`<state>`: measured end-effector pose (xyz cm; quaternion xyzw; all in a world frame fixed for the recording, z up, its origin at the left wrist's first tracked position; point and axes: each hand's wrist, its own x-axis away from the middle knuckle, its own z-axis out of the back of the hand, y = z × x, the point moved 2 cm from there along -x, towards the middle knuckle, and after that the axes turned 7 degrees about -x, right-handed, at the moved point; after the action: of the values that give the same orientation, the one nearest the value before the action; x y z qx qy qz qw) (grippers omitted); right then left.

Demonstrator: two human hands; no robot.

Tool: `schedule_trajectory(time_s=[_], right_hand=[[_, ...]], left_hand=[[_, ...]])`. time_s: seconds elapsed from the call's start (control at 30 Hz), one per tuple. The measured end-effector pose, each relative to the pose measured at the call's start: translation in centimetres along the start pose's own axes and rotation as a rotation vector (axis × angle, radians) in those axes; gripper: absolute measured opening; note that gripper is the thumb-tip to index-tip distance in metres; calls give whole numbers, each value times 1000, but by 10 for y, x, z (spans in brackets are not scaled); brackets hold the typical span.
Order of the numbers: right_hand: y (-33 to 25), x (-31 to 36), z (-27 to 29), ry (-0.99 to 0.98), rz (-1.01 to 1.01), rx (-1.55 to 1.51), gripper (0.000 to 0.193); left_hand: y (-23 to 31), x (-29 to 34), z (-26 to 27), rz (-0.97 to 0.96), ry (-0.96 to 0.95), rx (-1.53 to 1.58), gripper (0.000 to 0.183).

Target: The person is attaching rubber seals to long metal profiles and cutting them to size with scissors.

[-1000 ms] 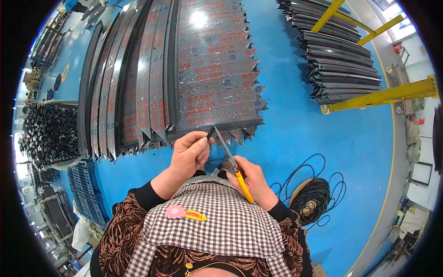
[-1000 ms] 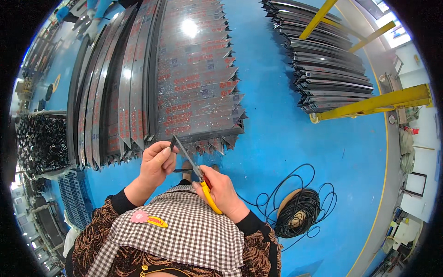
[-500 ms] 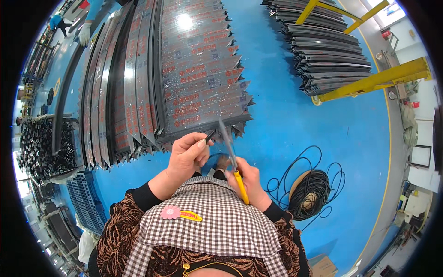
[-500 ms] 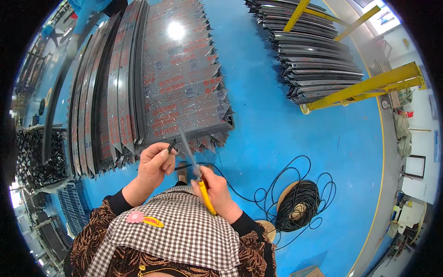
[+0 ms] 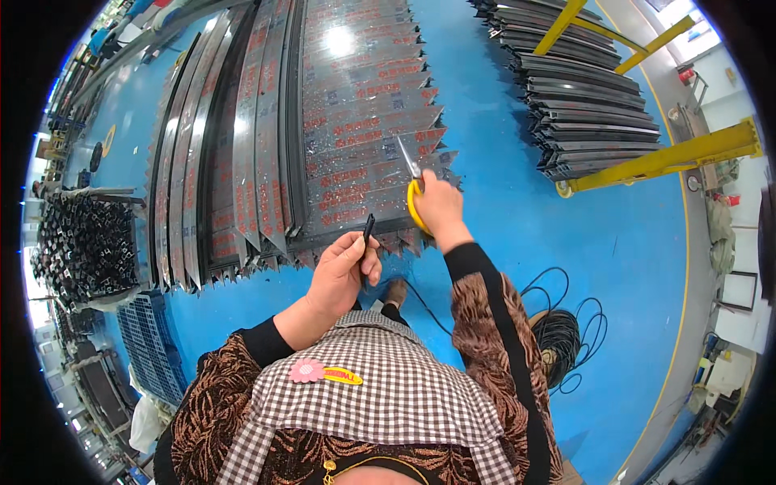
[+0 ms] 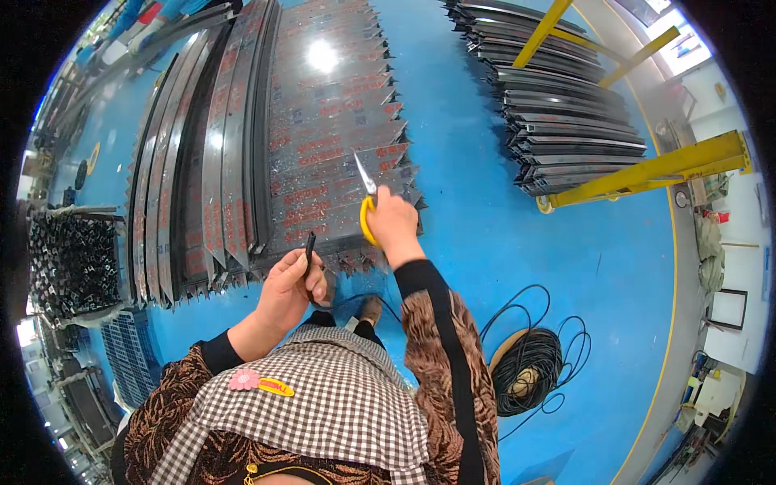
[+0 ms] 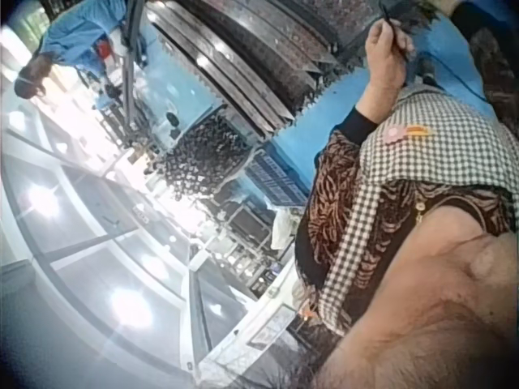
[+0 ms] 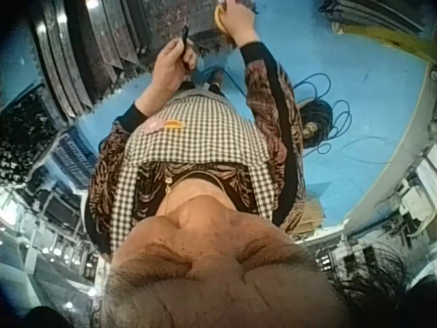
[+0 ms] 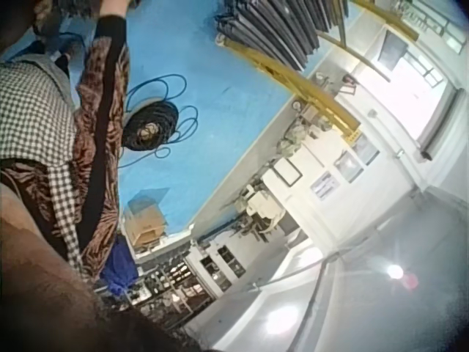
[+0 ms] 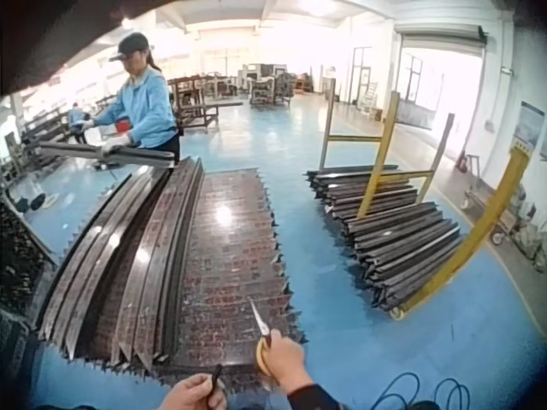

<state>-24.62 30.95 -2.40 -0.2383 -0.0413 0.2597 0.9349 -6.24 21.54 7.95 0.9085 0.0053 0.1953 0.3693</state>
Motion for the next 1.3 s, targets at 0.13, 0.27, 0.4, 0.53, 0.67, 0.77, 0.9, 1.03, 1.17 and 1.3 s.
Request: schedule_trajectory(time_s=[0.13,0.27,0.4,0.53,0.67,0.77,0.9,1.03,1.17,1.3], right_hand=[[-1,-44,-28,18,7,18,21],[-14,-32,-32,161,133,-18,17],[-94,46,-26,-619,-152,-1526,31],[-149,86,-38,-597,-210,-1270,24],[-164,38,-78,-418,-197,-958,25],[-181,14,-107,-425,-197,-871,28],[-195,3,-131,-385,-169,-759,29],[-201,10,-132,-242,-116,-704,25],[-205,10,-135,-302,-277,-713,24],[-203,4,-134,-376,-304,-792,22]], left_hand=[[1,-7,19,29,92,-11,17],[13,-17,36,17,136,26,15],[39,-26,68,-18,202,55,13],[67,-37,94,-64,302,-211,17],[112,-36,176,-500,593,-1052,44],[145,-32,217,-689,833,-1663,52],[144,-41,219,-513,726,-2188,58],[137,-52,195,-617,127,-2246,50],[132,-64,206,-737,-70,-2234,37],[140,-65,204,-729,-143,-2340,32]])
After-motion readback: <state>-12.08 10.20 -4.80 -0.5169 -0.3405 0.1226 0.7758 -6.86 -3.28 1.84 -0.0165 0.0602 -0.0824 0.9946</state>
